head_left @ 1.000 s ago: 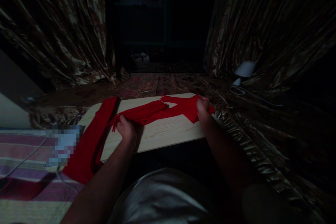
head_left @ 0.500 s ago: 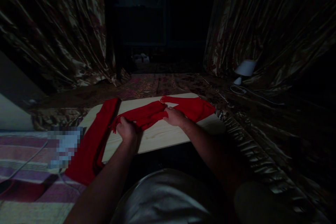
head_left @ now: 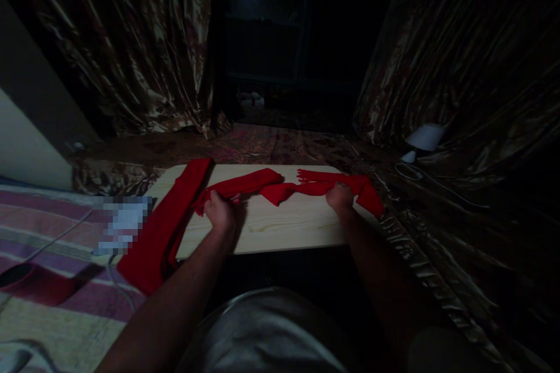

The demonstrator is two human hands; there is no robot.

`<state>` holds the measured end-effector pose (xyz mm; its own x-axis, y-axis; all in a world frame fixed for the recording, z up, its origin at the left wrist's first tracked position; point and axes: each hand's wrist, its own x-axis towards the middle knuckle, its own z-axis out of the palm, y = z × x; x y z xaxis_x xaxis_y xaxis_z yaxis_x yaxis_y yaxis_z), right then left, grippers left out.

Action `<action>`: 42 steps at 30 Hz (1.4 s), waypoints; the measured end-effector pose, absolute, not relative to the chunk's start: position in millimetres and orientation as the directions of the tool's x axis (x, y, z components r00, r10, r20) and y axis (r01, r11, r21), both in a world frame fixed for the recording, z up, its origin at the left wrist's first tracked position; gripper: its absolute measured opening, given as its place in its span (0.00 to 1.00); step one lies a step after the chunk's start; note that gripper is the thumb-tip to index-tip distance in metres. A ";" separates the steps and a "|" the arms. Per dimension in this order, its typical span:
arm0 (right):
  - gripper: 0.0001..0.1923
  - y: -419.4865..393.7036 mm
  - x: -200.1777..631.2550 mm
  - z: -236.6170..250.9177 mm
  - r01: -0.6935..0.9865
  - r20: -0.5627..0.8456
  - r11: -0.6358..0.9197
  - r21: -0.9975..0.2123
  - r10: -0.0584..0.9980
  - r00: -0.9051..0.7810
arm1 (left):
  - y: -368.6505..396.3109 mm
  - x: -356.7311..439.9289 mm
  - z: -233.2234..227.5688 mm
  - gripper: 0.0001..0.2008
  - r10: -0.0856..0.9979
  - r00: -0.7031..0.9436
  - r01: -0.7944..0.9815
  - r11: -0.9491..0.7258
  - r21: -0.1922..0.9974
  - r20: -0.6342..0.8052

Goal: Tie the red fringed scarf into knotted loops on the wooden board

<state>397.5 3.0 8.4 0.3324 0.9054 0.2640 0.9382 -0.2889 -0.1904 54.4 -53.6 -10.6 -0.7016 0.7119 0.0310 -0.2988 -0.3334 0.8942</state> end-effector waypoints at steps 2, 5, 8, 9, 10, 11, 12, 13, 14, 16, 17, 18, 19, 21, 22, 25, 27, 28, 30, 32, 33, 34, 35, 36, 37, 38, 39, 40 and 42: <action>0.23 0.7 395.6 9.9 0.936 0.266 -0.277 -0.219 0.905 0.331 | -53.3 56.2 -9.0 0.16 0.689 -0.725 -0.315 -0.346 0.884 0.011; 0.29 -4.4 373.8 14.5 0.951 0.336 -0.113 -0.287 0.918 0.210 | -53.4 58.5 -6.7 0.15 0.687 -0.727 -0.335 -0.363 0.869 0.007; 0.32 -8.6 339.1 17.4 0.914 0.405 0.228 -0.335 0.911 -0.079 | -53.7 58.9 -6.8 0.15 0.690 -0.723 -0.331 -0.372 0.867 0.019; 0.34 -9.4 327.6 17.6 0.883 0.406 0.321 -0.343 0.898 -0.168 | -53.7 58.7 -7.2 0.14 0.689 -0.724 -0.331 -0.377 0.865 0.024; 0.37 -9.7 316.9 17.4 0.855 0.386 0.375 -0.358 0.893 -0.230 | -53.8 58.3 -7.6 0.14 0.688 -0.725 -0.332 -0.382 0.862 0.025; 0.40 -9.5 307.8 16.9 0.838 0.347 0.393 -0.379 0.900 -0.265 | -53.8 57.9 -8.0 0.14 0.687 -0.726 -0.336 -0.387 0.859 0.025; 0.42 -8.9 300.4 16.2 0.832 0.297 0.387 -0.398 0.912 -0.282 | -53.8 57.4 -8.3 0.14 0.687 -0.726 -0.341 -0.388 0.856 0.022; 0.42 -7.8 295.0 15.4 0.837 0.244 0.365 -0.407 0.927 -0.285 | -53.6 56.9 -8.6 0.14 0.689 -0.724 -0.345 -0.388 0.855 0.020; 0.38 -6.3 291.7 14.5 0.851 0.200 0.338 -0.401 0.939 -0.278 | -53.5 56.4 -9.0 0.14 0.691 -0.722 -0.348 -0.388 0.853 0.020; 0.28 -2.3 291.1 12.9 0.894 0.172 0.275 -0.353 0.959 -0.227 | -52.8 55.6 -9.9 0.15 0.693 -0.720 -0.348 -0.394 0.851 0.027; 0.23 0.1 293.4 12.1 0.916 0.187 0.233 -0.325 0.966 -0.180 | -52.3 55.3 -10.5 0.15 0.690 -0.723 -0.344 -0.399 0.850 0.031; 0.20 2.6 297.0 11.3 0.934 0.212 0.182 -0.306 0.970 -0.120 | -51.6 55.1 -11.1 0.15 0.681 -0.731 -0.339 -0.401 0.851 0.030; 0.18 5.0 301.6 10.4 0.945 0.235 0.125 -0.302 0.971 -0.053 | -50.7 54.9 -11.8 0.15 0.671 -0.741 -0.333 -0.399 0.854 0.025; 0.17 9.2 312.3 8.1 0.946 0.264 0.024 -0.323 0.962 0.066 | -48.5 54.4 -13.2 0.15 0.653 -0.757 -0.322 -0.392 0.861 0.014; 0.17 10.6 317.6 6.6 0.941 0.273 -0.014 -0.338 0.955 0.112 | -47.1 54.0 -13.9 0.15 0.648 -0.761 -0.321 -0.390 0.863 0.009; 0.15 10.9 329.3 1.2 0.934 0.319 -0.075 -0.349 0.928 0.193 | -43.0 50.7 -17.1 0.14 0.645 -0.764 -0.332 -0.380 0.864 -0.010; 0.14 8.5 331.5 -2.1 0.941 0.347 -0.085 -0.326 0.916 0.203 | -42.2 47.4 -19.4 0.15 0.601 -0.799 -0.291 -0.341 0.894 -0.030; 0.14 6.9 331.1 -3.3 0.947 0.353 -0.079 -0.311 0.916 0.192 | -43.2 46.1 -20.2 0.15 0.568 -0.823 -0.232 -0.316 0.920 -0.012; 0.13 3.8 328.4 -4.8 0.959 0.360 -0.046 -0.280 0.921 0.149 | -48.6 46.0 -20.1 0.21 0.511 -0.850 -0.023 -0.282 0.959 0.130; 0.12 1.6 325.2 -5.5 0.969 0.372 -0.002 -0.249 0.923 0.098 | -57.9 50.3 -17.5 0.35 0.496 -0.779 0.275 -0.278 0.920 0.382; 0.12 0.9 324.1 -5.7 0.971 0.380 0.014 -0.237 0.922 0.079 | -63.0 54.0 -15.6 0.40 0.506 -0.699 0.423 -0.277 0.863 0.505; 0.12 0.6 323.5 -5.9 0.973 0.386 0.025 -0.229 0.920 0.067 | -67.5 58.4 -13.5 0.41 0.528 -0.603 0.552 -0.266 0.790 0.598; 0.11 0.5 323.2 -6.0 0.974 0.390 0.031 -0.223 0.919 0.060 | -70.8 63.0 -11.6 0.39 0.563 -0.502 0.654 -0.250 0.714 0.657; 0.11 0.5 323.3 -6.2 0.975 0.392 0.034 -0.221 0.918 0.057 | -72.3 67.4 -10.0 0.35 0.607 -0.406 0.728 -0.237 0.643 0.683; 0.11 0.6 323.6 -6.4 0.974 0.391 0.034 -0.222 0.919 0.057 | -71.9 71.0 -8.9 0.32 0.653 -0.320 0.779 -0.230 0.583 0.686; 0.11 0.7 324.0 -6.6 0.974 0.390 0.034 -0.224 0.919 0.058 | -69.3 73.7 -8.1 0.29 0.696 -0.245 0.814 -0.231 0.533 0.675; 0.11 0.8 324.4 -6.9 0.974 0.390 0.033 -0.225 0.919 0.059 | -65.0 75.2 -7.5 0.28 0.733 -0.174 0.839 -0.238 0.489 0.657; 0.11 0.9 324.7 -7.1 0.973 0.392 0.035 -0.227 0.918 0.059 | -59.4 75.6 -7.0 0.29 0.766 -0.109 0.858 -0.249 0.449 0.633; 0.11 1.1 325.1 -7.5 0.972 0.397 0.036 -0.231 0.916 0.060 | -46.8 73.9 -5.8 0.29 0.835 -0.007 0.890 -0.246 0.384 0.550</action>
<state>325.1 1.1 -7.5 0.0602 0.9158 0.3971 0.9722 0.0363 -0.2313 73.9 -46.8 -5.8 -0.0066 0.8349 0.5504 0.8899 -0.2462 0.3841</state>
